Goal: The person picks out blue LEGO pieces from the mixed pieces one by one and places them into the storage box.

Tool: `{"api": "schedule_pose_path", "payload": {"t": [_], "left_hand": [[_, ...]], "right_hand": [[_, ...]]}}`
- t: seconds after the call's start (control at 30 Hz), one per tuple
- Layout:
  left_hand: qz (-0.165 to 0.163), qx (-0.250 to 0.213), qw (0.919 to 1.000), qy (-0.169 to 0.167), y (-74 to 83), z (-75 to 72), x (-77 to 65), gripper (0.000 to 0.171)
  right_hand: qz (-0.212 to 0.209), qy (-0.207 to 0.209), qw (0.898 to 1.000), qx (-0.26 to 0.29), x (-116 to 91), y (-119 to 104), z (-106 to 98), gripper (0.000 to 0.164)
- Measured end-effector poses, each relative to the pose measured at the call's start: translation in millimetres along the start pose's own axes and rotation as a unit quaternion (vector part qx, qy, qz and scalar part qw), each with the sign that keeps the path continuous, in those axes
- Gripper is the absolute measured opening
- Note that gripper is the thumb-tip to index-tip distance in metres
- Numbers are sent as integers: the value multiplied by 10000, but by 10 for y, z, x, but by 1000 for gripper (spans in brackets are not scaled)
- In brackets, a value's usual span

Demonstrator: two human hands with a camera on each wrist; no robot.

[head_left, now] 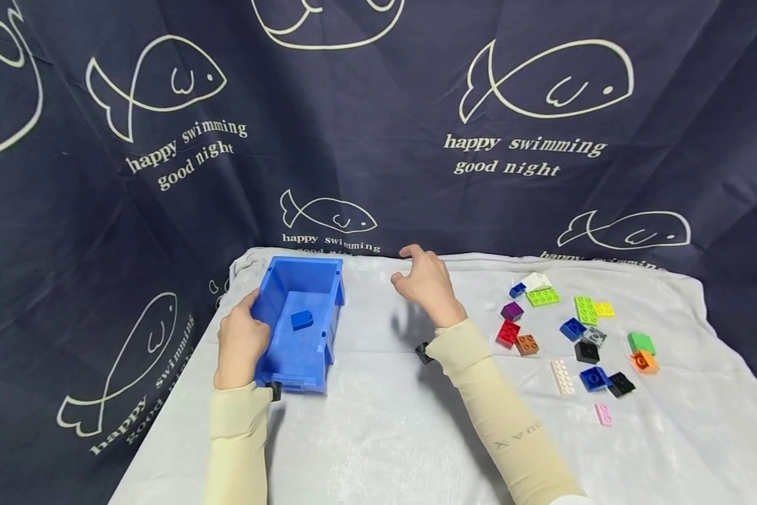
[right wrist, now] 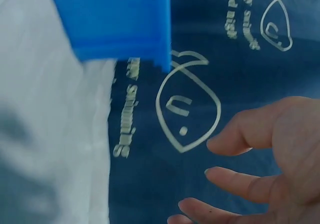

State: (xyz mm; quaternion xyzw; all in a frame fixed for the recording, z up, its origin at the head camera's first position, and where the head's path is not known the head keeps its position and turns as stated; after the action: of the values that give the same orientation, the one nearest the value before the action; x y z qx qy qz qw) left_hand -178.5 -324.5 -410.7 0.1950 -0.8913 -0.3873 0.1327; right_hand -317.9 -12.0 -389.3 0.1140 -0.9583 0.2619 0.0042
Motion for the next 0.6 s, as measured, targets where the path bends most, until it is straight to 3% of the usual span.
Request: {"api": "schedule_pose_path", "payload": {"t": [0.27, 0.6], "left_hand": [[-52, 0, 10000, -17, 13, -16, -10, 73], [-42, 12, 10000, -66, 30, 0, -17, 73]], "right_hand": [[287, 95, 9995, 70, 3, 335, -1, 67], [451, 38, 9989, -135, 32, 695, 20, 63]]}}
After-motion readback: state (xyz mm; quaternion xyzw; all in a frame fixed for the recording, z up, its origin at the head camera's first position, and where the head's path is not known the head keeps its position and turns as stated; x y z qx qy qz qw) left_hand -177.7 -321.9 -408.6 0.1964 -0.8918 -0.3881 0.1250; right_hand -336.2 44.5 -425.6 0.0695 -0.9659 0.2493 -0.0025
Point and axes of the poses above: each hand's wrist, its own x-axis towards the middle knuckle, its own z-axis out of the palm, y = z × x, the point moved 6 cm from there along x, towards the middle knuckle, and after that the axes turned 9 degrees about -x, right-handed, at the moved point
